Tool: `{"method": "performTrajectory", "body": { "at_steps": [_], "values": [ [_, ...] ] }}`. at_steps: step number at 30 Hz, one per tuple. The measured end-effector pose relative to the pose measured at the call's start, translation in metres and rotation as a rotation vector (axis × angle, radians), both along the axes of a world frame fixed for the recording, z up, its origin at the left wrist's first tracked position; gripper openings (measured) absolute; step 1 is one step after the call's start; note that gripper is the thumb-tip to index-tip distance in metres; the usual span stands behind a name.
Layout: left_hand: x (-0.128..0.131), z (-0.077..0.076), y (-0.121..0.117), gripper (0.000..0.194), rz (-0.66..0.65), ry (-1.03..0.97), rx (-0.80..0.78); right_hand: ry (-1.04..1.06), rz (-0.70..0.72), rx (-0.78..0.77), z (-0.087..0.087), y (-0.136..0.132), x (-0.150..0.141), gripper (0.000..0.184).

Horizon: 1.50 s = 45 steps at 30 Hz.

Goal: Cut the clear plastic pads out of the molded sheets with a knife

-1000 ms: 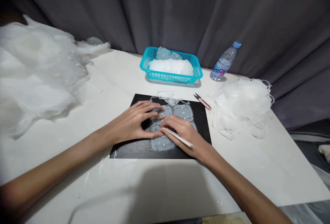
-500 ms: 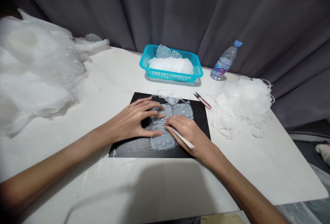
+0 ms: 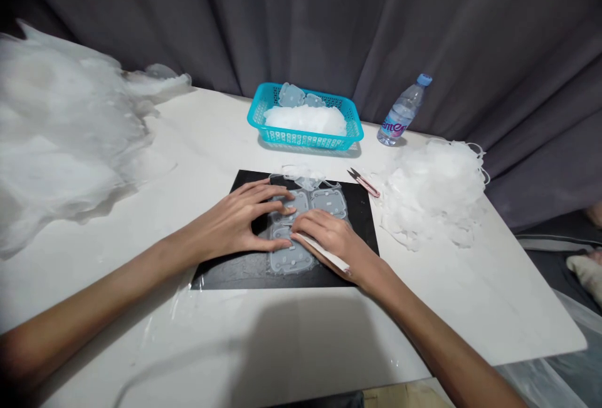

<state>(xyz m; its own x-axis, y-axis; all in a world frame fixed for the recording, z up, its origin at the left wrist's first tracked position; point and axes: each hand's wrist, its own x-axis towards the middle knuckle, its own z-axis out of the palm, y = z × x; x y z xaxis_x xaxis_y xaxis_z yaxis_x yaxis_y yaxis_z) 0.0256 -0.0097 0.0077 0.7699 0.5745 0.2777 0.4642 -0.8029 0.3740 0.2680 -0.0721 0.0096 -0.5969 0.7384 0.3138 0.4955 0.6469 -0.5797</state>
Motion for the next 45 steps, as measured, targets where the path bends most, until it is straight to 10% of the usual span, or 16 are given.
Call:
{"method": "performTrajectory", "body": {
  "at_steps": [8,14,20,26,34,40,45],
  "values": [
    [-0.002,-0.002,-0.004,0.055,0.042,-0.025,-0.094,-0.15,-0.072,0.141,-0.005,0.004,-0.008,0.029],
    [-0.001,0.008,-0.029,0.052,0.458,-0.053,-0.185,-0.183,-0.105,0.244,-0.002,0.004,-0.008,0.028],
    [0.013,0.005,-0.036,0.047,0.33,-0.187,-0.564,-0.002,-0.132,0.159,0.001,0.006,-0.007,0.024],
    [0.015,0.011,-0.031,0.047,0.376,-0.154,-0.757,0.323,-0.567,0.003,0.009,0.035,0.024,0.024],
    [0.009,0.02,-0.033,0.044,0.514,-0.273,-0.622,0.347,-0.354,-0.093,0.021,0.009,0.006,0.015],
    [0.016,0.021,-0.033,0.047,0.336,-0.52,-1.082,0.365,-0.127,-0.23,0.012,-0.011,-0.01,0.023],
    [0.016,0.014,-0.027,0.038,0.318,-0.65,-1.229,0.45,-0.26,-0.29,0.016,-0.009,0.009,0.024]
  ]
}}
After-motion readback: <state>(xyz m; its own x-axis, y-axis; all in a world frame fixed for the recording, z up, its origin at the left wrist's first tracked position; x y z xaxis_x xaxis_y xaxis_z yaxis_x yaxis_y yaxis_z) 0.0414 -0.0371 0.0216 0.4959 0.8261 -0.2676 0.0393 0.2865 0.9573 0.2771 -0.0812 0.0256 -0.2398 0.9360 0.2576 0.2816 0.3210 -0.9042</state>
